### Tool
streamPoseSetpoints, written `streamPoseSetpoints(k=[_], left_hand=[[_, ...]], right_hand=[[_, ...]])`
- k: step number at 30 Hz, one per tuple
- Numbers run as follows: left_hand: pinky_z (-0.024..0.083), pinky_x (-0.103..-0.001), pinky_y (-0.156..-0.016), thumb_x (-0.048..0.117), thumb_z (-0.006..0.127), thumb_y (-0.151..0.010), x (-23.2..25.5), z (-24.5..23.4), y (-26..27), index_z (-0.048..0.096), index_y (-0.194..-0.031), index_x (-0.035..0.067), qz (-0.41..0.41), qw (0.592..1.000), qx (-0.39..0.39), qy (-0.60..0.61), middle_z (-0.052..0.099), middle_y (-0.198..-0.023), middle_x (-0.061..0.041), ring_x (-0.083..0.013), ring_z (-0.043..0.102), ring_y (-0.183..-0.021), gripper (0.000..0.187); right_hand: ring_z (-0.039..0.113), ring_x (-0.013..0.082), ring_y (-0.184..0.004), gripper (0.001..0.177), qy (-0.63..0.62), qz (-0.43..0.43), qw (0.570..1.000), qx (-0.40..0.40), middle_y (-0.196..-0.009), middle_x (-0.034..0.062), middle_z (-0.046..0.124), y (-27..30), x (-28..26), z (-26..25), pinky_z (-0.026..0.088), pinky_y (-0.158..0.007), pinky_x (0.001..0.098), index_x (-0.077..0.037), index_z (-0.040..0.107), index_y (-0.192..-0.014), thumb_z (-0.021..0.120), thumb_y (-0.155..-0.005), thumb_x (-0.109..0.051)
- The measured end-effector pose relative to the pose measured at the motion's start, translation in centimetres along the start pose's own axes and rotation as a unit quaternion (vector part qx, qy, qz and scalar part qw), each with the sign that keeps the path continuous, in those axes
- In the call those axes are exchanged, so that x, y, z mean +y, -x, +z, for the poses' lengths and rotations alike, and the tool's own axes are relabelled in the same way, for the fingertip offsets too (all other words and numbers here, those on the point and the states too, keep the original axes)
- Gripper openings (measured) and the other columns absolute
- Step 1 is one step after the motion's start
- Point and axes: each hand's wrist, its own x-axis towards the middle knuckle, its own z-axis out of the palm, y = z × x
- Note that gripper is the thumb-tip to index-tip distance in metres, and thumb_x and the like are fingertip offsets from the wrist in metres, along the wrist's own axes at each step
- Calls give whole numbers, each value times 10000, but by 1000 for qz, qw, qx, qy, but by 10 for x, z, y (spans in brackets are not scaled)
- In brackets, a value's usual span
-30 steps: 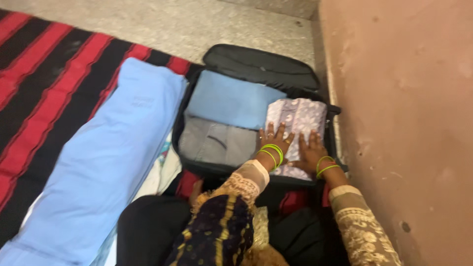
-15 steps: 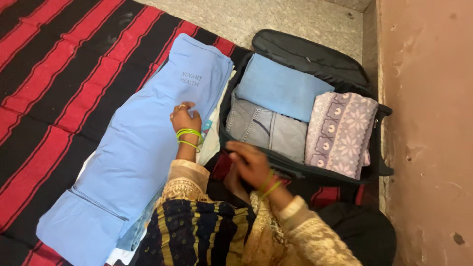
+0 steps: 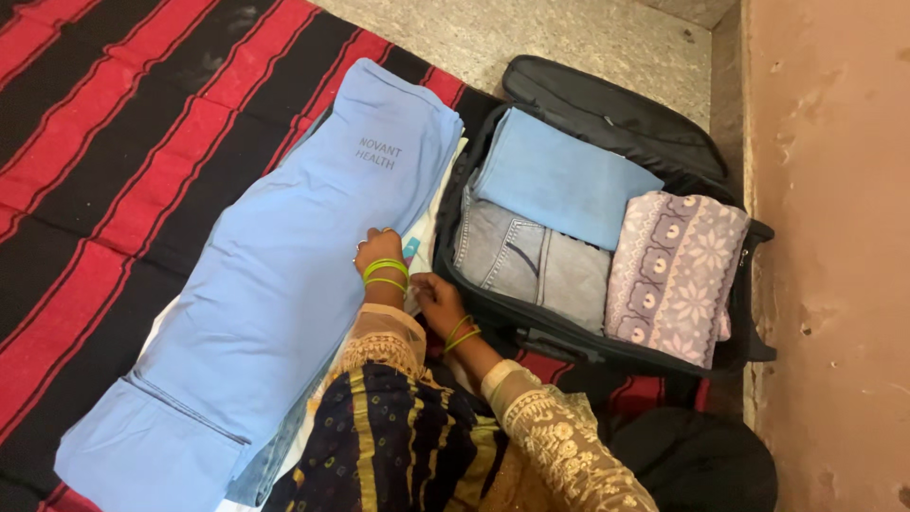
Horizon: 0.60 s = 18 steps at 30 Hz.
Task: The person folds several pieces of clothing and places them into an open suitcase on the floor.
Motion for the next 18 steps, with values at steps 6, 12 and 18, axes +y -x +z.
streamPoseSetpoints(k=[6,12,18], left_hand=[[573,-445,-894,213,857,-767,-11,-17,-6,647,-1192,69,-44,995,11,85,649,-1237,-185,-398,668,-1098,496],[544,-494,-856,326,716,-938,-41,-2,-3,637,-1081,29,31,980,106,167,689,-1081,-227,-436,677,-1005,339],[532,-466,-1010,179,637,-999,-88,-15,45,660,-1102,124,168,914,243,280,736,-1131,-118,-371,685,-1111,119]], right_hand=[[626,107,-910,254,-265,140,953,55,-1001,-14,676,-28,-2,26,508,-752,255,-84,630,-1188,672,-1004,-253],[504,206,-704,390,-377,142,910,100,-884,70,528,-127,-39,62,465,-582,344,-44,550,-1169,844,-1009,-246],[617,348,-1144,883,-295,47,932,204,-1318,174,581,-194,-67,63,555,-937,436,-109,334,-1469,654,-680,128]])
